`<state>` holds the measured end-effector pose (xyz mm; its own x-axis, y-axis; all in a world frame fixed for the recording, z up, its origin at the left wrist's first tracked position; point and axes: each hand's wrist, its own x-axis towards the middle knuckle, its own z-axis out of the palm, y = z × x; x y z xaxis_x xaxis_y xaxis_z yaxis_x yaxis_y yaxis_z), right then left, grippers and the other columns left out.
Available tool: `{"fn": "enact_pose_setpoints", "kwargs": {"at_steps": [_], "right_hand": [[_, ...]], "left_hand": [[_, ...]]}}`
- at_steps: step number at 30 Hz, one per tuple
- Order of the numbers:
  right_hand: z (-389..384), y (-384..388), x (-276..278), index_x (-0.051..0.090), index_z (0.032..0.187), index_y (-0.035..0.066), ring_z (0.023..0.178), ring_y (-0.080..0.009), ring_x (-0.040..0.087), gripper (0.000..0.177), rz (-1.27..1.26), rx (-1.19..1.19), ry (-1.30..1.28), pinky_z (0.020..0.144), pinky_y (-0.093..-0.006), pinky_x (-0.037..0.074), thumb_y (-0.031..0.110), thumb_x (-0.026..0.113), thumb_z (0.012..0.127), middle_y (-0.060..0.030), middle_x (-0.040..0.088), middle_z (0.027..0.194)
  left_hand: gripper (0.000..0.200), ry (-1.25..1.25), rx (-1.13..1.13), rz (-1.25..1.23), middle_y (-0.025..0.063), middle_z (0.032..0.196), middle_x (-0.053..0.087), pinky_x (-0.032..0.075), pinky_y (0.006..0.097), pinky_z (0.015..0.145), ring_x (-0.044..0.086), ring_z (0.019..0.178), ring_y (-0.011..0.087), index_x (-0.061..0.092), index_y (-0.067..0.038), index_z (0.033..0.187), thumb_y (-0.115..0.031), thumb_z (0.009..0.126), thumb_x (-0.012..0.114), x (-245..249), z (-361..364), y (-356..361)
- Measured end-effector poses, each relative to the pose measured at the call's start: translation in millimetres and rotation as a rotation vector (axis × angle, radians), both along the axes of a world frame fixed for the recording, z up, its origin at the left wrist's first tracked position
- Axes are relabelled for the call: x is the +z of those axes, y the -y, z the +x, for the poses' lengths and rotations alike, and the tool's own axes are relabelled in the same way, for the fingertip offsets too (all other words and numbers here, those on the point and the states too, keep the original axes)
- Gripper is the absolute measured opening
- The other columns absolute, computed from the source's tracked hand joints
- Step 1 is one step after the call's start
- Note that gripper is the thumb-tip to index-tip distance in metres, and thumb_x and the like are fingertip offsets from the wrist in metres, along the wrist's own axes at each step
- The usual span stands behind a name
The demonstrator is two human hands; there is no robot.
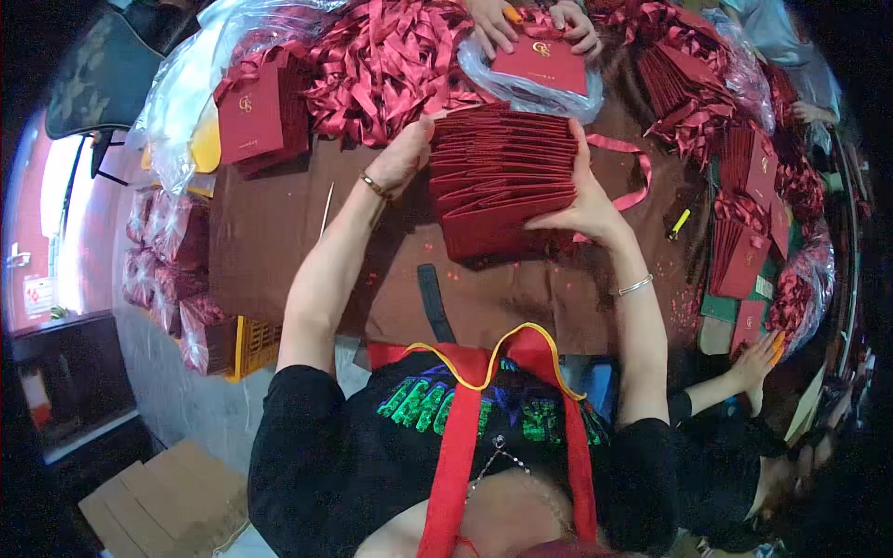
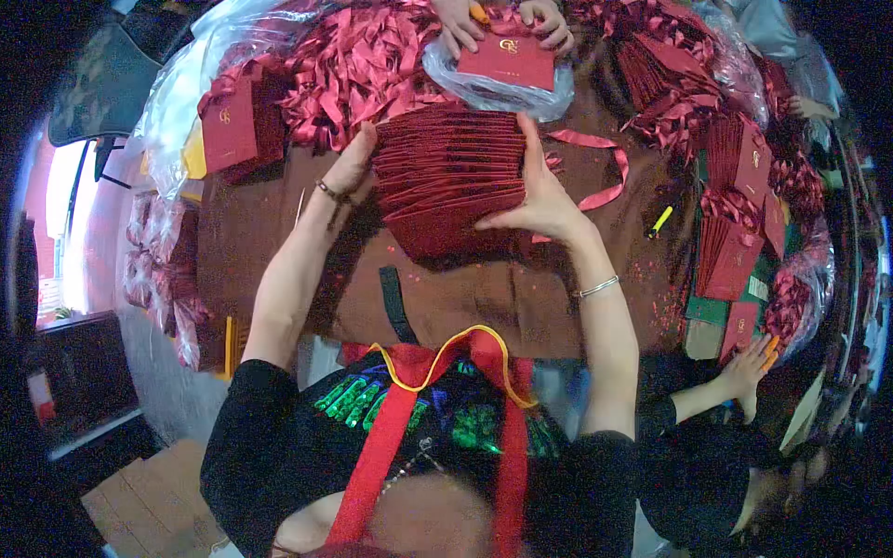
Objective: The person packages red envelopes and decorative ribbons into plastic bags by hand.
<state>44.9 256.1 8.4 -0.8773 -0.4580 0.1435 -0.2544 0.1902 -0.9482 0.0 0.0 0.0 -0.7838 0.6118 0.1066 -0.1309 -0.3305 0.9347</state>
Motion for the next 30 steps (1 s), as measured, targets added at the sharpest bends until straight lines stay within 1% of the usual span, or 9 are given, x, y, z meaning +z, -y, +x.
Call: {"fn": "enact_pose_setpoints", "kwargs": {"at_steps": [3, 6, 9, 10, 14, 18, 20, 26, 30], "right_hand": [[4.5, -4.5, 6.0, -0.011, 0.136, 0.016, 0.124, -0.0220, 0.029, 0.128, 0.099, 0.002, -0.025, 0.102, -0.0374, 0.025, 0.012, 0.083, 0.051, -0.0127, 0.021, 0.138], [0.7, -1.6, 8.9, -0.010, 0.136, 0.015, 0.123, -0.0223, 0.031, 0.125, 0.140, 0.039, -0.071, 0.102, -0.0369, 0.026, 0.009, 0.082, 0.052, -0.0130, 0.024, 0.137], [-0.5, -2.4, 6.9, -0.010, 0.136, 0.014, 0.123, -0.0223, 0.032, 0.124, 0.123, 0.024, -0.008, 0.102, -0.0364, 0.026, 0.009, 0.082, 0.052, -0.0130, 0.025, 0.136], [-1.0, -2.5, 5.9, -0.010, 0.136, 0.013, 0.122, -0.0224, 0.032, 0.124, 0.111, 0.036, -0.009, 0.102, -0.0363, 0.025, 0.009, 0.081, 0.053, -0.0131, 0.026, 0.136], [-2.5, -2.2, 9.0, -0.010, 0.136, 0.013, 0.123, -0.0218, 0.030, 0.125, 0.118, 0.052, -0.030, 0.103, -0.0363, 0.024, 0.013, 0.082, 0.052, -0.0132, 0.021, 0.138], [-1.8, 6.2, 4.7, -0.009, 0.136, 0.013, 0.128, -0.0236, 0.022, 0.127, 0.141, -0.079, -0.181, 0.104, -0.0379, 0.022, 0.020, 0.084, 0.050, -0.0142, 0.010, 0.142], [-0.6, 9.2, 5.0, 0.005, 0.137, 0.013, 0.131, -0.0278, 0.011, 0.120, 0.220, -0.163, -0.491, 0.105, -0.0396, 0.020, 0.026, 0.084, 0.047, -0.0154, -0.001, 0.143], [2.1, 5.3, 16.0, 0.030, 0.127, 0.015, 0.131, -0.0343, 0.008, 0.097, 0.329, -0.103, -0.503, 0.105, -0.0426, 0.020, 0.028, 0.084, 0.047, -0.0181, -0.002, 0.142], [4.6, 5.7, 12.6, 0.029, 0.127, 0.016, 0.131, -0.0352, 0.010, 0.096, 0.271, -0.083, -0.449, 0.104, -0.0442, 0.022, 0.027, 0.084, 0.048, -0.0187, -0.001, 0.142]], "left_hand": [[0.064, 0.160, 0.313, 0.008, 0.0079, 0.107, 0.056, 0.037, 0.0273, 0.090, 0.051, 0.098, 0.0138, 0.048, 0.002, 0.114, -0.054, 0.087, 0.035, -9.5, 3.0, -12.3], [0.060, -0.127, 0.501, -0.081, 0.0055, 0.089, 0.061, 0.042, 0.0254, 0.073, 0.055, 0.079, 0.0122, 0.057, 0.002, 0.099, -0.053, 0.087, 0.037, -16.6, -13.2, -10.9], [0.052, -0.280, 0.520, 0.001, 0.0063, 0.092, 0.060, 0.042, 0.0240, 0.073, 0.054, 0.081, 0.0120, 0.056, 0.002, 0.100, -0.047, 0.087, 0.043, -26.9, -19.7, -13.6], [0.040, -0.323, 0.508, 0.014, 0.0065, 0.096, 0.060, 0.042, 0.0239, 0.076, 0.054, 0.086, 0.0121, 0.056, 0.002, 0.103, -0.033, 0.085, 0.054, -25.2, -19.5, -13.8], [0.031, -0.198, 0.430, -0.097, 0.0052, 0.098, 0.060, 0.042, 0.0245, 0.081, 0.054, 0.090, 0.0109, 0.055, 0.002, 0.108, -0.006, 0.079, 0.061, -12.1, -16.1, -16.3], [0.022, -0.206, 0.393, -0.083, 0.0039, 0.091, 0.061, 0.045, 0.0237, 0.076, 0.056, 0.081, 0.0100, 0.059, 0.001, 0.099, -0.002, 0.077, 0.062, -13.4, -11.8, -14.9], [0.021, -0.202, 0.447, -0.062, 0.0038, 0.089, 0.061, 0.046, 0.0235, 0.074, 0.056, 0.080, 0.0097, 0.059, 0.001, 0.096, -0.002, 0.076, 0.063, -20.9, -14.3, -17.1], [0.021, -0.223, 0.639, -0.067, 0.0033, 0.083, 0.062, 0.046, 0.0228, 0.070, 0.057, 0.075, 0.0083, 0.055, 0.000, 0.090, -0.002, 0.073, 0.067, -16.6, -6.4, -23.5], [0.028, -0.145, 0.839, 0.026, 0.0074, 0.090, 0.061, 0.047, 0.0249, 0.073, 0.057, 0.079, 0.0118, 0.055, 0.000, 0.096, -0.003, 0.071, 0.069, -5.2, -1.3, -26.8]]}}
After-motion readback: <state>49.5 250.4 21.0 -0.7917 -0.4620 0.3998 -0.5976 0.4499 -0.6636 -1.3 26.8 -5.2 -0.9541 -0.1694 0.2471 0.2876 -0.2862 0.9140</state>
